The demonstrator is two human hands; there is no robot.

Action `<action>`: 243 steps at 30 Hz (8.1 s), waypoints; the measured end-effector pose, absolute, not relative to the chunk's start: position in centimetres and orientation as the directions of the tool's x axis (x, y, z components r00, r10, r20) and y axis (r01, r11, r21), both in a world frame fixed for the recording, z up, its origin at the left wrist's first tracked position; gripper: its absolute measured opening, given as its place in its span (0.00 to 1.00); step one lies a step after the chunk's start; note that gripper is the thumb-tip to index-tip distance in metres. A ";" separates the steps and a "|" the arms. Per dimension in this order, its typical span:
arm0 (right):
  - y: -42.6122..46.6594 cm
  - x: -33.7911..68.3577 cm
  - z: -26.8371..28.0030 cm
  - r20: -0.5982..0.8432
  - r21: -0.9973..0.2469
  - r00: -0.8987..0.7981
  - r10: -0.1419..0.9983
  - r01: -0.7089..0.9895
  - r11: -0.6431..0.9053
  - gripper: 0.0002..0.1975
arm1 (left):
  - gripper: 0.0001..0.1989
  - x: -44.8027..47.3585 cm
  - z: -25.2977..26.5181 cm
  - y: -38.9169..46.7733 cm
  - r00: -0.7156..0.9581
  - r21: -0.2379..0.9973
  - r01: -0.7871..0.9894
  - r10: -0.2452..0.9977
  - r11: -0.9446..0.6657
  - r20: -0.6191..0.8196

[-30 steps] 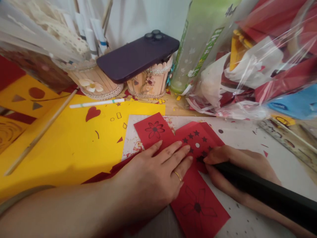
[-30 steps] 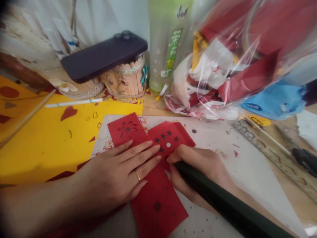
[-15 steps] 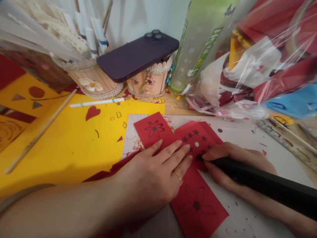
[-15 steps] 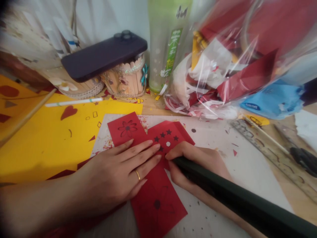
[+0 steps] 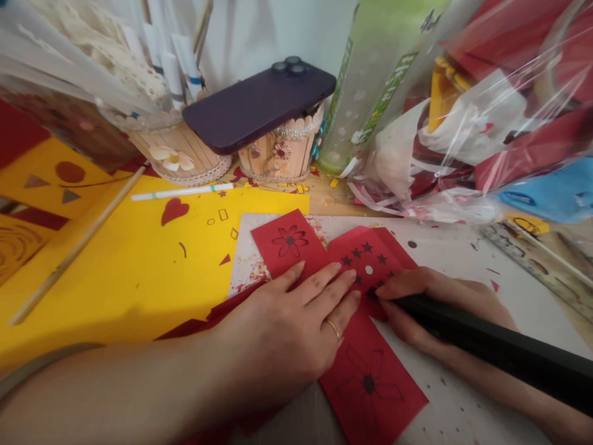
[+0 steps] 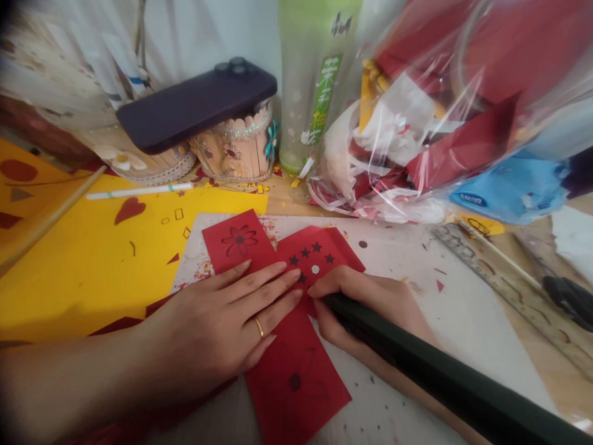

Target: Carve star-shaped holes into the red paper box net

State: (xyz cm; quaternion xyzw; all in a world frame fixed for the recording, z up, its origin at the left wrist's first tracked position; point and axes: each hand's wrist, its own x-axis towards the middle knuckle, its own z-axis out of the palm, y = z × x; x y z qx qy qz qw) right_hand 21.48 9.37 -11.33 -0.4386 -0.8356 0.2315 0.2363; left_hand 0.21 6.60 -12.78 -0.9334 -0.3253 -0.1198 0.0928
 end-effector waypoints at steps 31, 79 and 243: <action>9.3 21.5 -11.5 0.106 -0.695 -0.509 0.854 0.576 0.429 0.03 | 0.21 0.2 -12.8 6.5 0.775 -0.105 0.607 0.558 -0.787 0.297; 8.3 21.7 -10.6 0.085 -0.705 -0.336 0.938 0.646 0.295 0.03 | 0.18 0.0 -12.4 7.7 0.880 -0.186 0.465 0.428 -0.865 0.208; 7.5 20.1 -11.4 0.176 -0.630 -0.312 0.934 0.693 0.350 0.03 | 0.14 0.2 -13.2 11.8 0.786 -0.029 0.470 0.403 -0.882 0.469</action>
